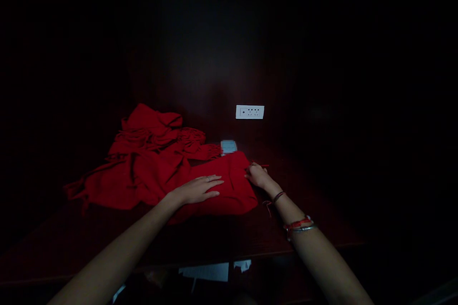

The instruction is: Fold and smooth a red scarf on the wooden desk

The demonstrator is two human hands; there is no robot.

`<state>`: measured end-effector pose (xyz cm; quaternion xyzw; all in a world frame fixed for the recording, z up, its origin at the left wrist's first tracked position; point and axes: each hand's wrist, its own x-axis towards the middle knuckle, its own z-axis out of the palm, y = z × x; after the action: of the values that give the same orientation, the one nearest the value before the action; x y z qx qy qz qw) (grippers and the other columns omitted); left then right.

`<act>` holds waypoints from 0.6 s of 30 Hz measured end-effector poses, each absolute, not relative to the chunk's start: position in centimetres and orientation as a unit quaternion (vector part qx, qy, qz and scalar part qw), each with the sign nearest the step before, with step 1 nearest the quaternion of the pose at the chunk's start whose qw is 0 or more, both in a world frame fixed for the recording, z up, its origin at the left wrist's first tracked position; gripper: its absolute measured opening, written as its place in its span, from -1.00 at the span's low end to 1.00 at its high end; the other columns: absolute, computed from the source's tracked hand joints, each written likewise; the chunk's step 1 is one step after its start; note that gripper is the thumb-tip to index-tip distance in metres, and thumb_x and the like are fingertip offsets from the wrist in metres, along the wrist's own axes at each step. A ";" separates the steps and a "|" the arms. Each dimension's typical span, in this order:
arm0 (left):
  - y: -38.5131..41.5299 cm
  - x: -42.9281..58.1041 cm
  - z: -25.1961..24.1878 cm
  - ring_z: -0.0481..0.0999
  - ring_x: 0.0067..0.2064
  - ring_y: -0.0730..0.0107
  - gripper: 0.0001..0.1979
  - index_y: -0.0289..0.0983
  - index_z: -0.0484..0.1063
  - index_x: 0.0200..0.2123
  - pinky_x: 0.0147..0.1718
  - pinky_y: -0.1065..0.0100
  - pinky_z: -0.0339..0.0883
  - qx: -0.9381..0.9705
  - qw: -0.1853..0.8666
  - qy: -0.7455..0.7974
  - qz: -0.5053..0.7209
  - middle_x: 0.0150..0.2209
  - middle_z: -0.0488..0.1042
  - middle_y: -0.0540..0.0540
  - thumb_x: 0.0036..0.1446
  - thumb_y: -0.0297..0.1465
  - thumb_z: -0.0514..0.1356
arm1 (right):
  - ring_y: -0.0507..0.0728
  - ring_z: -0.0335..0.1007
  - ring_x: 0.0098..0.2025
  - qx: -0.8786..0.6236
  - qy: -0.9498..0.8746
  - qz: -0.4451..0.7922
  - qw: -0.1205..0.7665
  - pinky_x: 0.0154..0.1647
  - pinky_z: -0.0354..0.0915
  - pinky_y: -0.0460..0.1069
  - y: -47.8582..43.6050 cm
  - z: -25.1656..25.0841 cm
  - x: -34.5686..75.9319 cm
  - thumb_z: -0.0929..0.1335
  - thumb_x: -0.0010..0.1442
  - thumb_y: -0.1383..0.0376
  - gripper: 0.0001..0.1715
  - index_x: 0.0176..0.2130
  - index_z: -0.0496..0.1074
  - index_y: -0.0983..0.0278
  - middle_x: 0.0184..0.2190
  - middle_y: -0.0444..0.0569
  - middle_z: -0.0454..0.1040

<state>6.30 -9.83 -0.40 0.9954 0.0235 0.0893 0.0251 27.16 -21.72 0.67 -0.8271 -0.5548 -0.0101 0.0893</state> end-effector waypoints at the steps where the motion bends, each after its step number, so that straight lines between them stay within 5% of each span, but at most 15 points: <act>1: -9.7 6.3 -0.6 0.08 0.08 0.35 -0.55 -0.15 0.04 0.06 -0.01 0.29 -0.01 0.996 0.030 0.025 0.076 0.08 0.09 -0.08 0.11 -0.17 -0.13 | 0.17 0.20 -0.15 -0.832 -0.549 -0.012 0.086 -0.26 0.15 0.05 -22.0 1.0 27.4 0.23 0.03 0.30 -0.84 -0.37 0.37 0.28 -0.19 0.07 0.28; 11: -9.3 5.9 -0.6 0.14 0.04 0.29 -0.53 -0.10 0.01 0.07 -0.09 0.25 0.09 0.994 0.007 0.043 0.100 0.09 0.07 -0.10 0.08 -0.14 -0.09 | 0.29 0.17 -0.16 -0.935 -0.217 -0.188 0.206 -0.27 0.10 0.19 -28.7 4.8 33.7 0.19 -0.05 0.38 -0.72 -0.29 0.36 0.31 -0.24 0.16 0.26; 18: -10.3 6.0 0.4 0.27 -0.10 0.40 -0.64 -0.17 0.12 0.02 -0.15 0.41 0.15 0.985 -0.060 0.002 0.160 -0.07 0.26 -0.08 0.14 -0.28 -0.14 | 0.22 0.21 -0.18 -0.897 -0.422 -0.048 0.124 -0.31 0.17 0.06 -26.4 2.9 32.6 0.23 -0.06 0.34 -0.68 -0.21 0.32 0.25 -0.20 0.10 0.26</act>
<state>6.01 -10.28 0.36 0.9854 0.0022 0.1597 -0.0596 32.60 -26.36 2.90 -0.8967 -0.4223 -0.0477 0.1240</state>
